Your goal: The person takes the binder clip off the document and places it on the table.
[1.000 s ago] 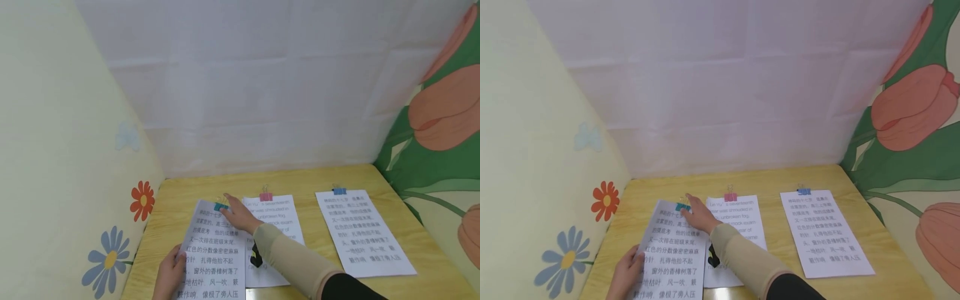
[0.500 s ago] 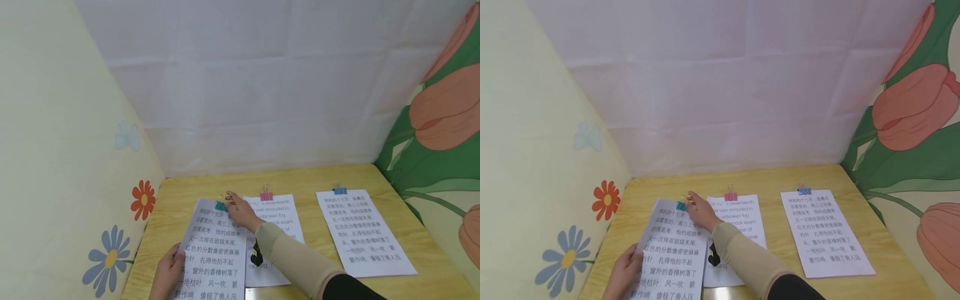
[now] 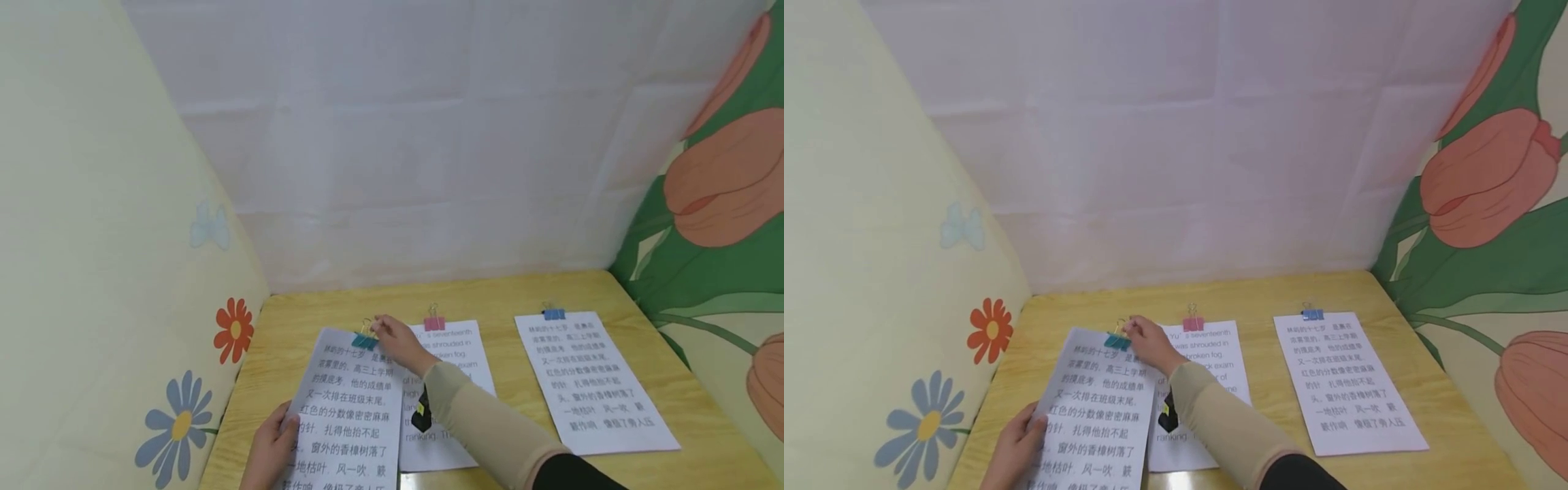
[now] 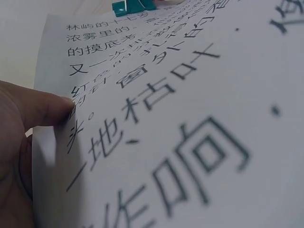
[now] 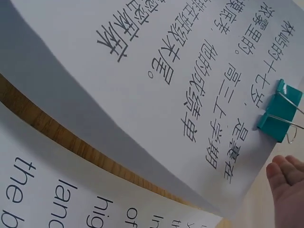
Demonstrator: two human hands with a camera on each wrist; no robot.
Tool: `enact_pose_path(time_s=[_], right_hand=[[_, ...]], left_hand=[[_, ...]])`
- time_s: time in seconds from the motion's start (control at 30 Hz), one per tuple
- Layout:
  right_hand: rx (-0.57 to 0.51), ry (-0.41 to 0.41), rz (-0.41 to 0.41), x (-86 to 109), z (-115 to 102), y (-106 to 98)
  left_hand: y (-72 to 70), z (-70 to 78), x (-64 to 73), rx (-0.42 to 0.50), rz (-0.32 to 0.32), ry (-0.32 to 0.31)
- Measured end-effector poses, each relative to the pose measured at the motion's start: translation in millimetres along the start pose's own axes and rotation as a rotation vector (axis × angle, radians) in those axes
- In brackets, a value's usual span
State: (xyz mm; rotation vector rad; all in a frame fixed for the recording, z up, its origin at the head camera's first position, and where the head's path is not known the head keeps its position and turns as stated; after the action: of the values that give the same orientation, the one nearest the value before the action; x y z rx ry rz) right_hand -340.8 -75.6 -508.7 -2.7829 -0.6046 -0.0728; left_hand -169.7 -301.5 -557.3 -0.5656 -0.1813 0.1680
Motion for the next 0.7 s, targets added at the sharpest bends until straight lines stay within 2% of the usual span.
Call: enact_pose_path(time_s=[0.27, 0.47, 0.7], right_hand=[[-0.145, -0.023, -0.077, 2.1, -6.1, -2.5], [-0.23, -0.044, -0.138, 1.4, -7.2, 1.0], [-0.229, -0.029, -0.159, 1.7, -7.3, -2.4]], left_hand=[[-1.7, 0.5, 2.1, 0.065, 0.011, -0.015], [-2.6, 0.8, 3.2, 0.064, 0.022, -0.016], [-4.8, 1.2, 5.1, 0.076, 0.012, -0.001]])
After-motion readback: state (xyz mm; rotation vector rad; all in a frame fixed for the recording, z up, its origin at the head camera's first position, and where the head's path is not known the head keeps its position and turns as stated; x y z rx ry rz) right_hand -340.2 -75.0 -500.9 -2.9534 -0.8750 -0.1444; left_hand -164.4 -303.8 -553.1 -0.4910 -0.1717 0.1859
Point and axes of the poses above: each hand's wrist, its own x-axis away from the middle knuckle, its own y-axis out of the palm, z = x × y, the point moved 10 cm from there along -x, towards the middle knuckle, and after that the axes turned 10 degrees about y, right-handed, at the moved point
